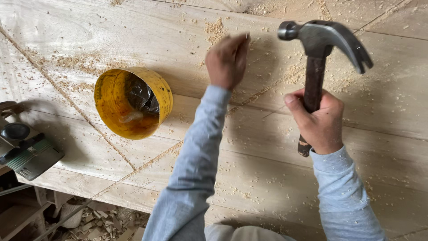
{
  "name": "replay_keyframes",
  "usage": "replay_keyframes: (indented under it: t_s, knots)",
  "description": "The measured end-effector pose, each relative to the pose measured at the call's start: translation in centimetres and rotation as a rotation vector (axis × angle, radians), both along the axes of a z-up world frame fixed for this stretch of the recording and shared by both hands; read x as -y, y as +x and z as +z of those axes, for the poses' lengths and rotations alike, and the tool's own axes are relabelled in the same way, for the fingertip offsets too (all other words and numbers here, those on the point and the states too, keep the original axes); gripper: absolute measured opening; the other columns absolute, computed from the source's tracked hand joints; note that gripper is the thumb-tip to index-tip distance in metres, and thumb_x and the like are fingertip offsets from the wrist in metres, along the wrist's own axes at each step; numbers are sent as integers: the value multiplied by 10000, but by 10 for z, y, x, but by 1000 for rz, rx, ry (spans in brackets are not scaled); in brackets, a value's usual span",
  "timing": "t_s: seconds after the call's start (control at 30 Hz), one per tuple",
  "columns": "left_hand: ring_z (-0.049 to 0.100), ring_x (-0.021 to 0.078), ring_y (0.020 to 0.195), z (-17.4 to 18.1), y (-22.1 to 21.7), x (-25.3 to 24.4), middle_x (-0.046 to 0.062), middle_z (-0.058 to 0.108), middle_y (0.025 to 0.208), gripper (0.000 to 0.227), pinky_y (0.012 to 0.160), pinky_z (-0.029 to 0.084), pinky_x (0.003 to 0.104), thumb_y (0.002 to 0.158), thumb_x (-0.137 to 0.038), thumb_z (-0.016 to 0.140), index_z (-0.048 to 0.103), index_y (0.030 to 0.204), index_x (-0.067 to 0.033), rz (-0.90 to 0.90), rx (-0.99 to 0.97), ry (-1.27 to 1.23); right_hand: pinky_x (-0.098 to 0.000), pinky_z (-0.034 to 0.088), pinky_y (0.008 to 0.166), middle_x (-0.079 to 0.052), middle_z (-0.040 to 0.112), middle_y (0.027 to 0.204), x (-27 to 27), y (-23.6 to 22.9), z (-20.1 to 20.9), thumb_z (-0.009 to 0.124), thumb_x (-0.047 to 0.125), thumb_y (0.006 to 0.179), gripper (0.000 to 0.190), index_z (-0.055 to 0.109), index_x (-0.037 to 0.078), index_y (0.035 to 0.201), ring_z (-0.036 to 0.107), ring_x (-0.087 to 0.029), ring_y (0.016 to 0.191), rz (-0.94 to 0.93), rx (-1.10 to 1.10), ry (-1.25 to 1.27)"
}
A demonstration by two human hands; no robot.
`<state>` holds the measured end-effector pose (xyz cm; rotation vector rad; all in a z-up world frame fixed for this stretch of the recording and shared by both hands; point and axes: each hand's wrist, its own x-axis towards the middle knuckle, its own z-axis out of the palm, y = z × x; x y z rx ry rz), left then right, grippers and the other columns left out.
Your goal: The person takes nails from a container by hand and drives them into a wooden panel using a hammer.
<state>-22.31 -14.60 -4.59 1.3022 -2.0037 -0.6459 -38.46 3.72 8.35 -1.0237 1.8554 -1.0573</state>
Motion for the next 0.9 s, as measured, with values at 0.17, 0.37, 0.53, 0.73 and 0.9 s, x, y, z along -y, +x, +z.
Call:
replay_keyframes:
  t_s: [0.17, 0.37, 0.53, 0.73, 0.9]
  knots:
    - [679, 122, 652, -4, -19, 31, -49, 736, 816, 121, 567, 528, 293, 975, -307, 715, 785, 1031, -226, 109, -50, -203, -257, 433, 477, 11, 587, 680, 12, -5, 9, 681, 332, 1070, 353, 653, -8, 980, 538, -72, 555, -29, 85, -64]
    - [699, 212, 736, 5, -23, 29, -34, 712, 839, 139, 626, 543, 351, 960, -301, 704, 789, 1036, -222, 137, 40, -187, -262, 417, 537, 6, 526, 719, 34, -9, 19, 462, 416, 1194, 462, 615, -20, 1178, 502, -78, 614, 50, 85, -52]
    - [697, 222, 756, 8, -24, 29, -18, 703, 826, 130, 640, 540, 361, 951, -311, 715, 789, 1005, -220, 135, 61, -171, -292, 418, 448, -19, 565, 695, 57, -10, 12, 463, 341, 1202, 375, 604, 5, 1116, 524, -97, 518, 194, -241, -127]
    - [698, 207, 745, 6, -23, 28, -26, 707, 818, 133, 634, 542, 355, 937, -309, 718, 786, 995, -211, 151, 51, -156, -317, 405, 365, -44, 581, 650, 82, 0, -4, 538, 264, 1146, 287, 582, 3, 1035, 493, -150, 386, 275, -446, 123]
    - [691, 158, 741, -5, -24, 33, -70, 728, 863, 107, 633, 546, 320, 963, -318, 715, 760, 1044, -265, 140, 31, -256, -325, 435, 436, -75, 568, 618, 70, -3, 16, 550, 249, 1202, 329, 570, -13, 1003, 564, -148, 492, 259, -510, -77]
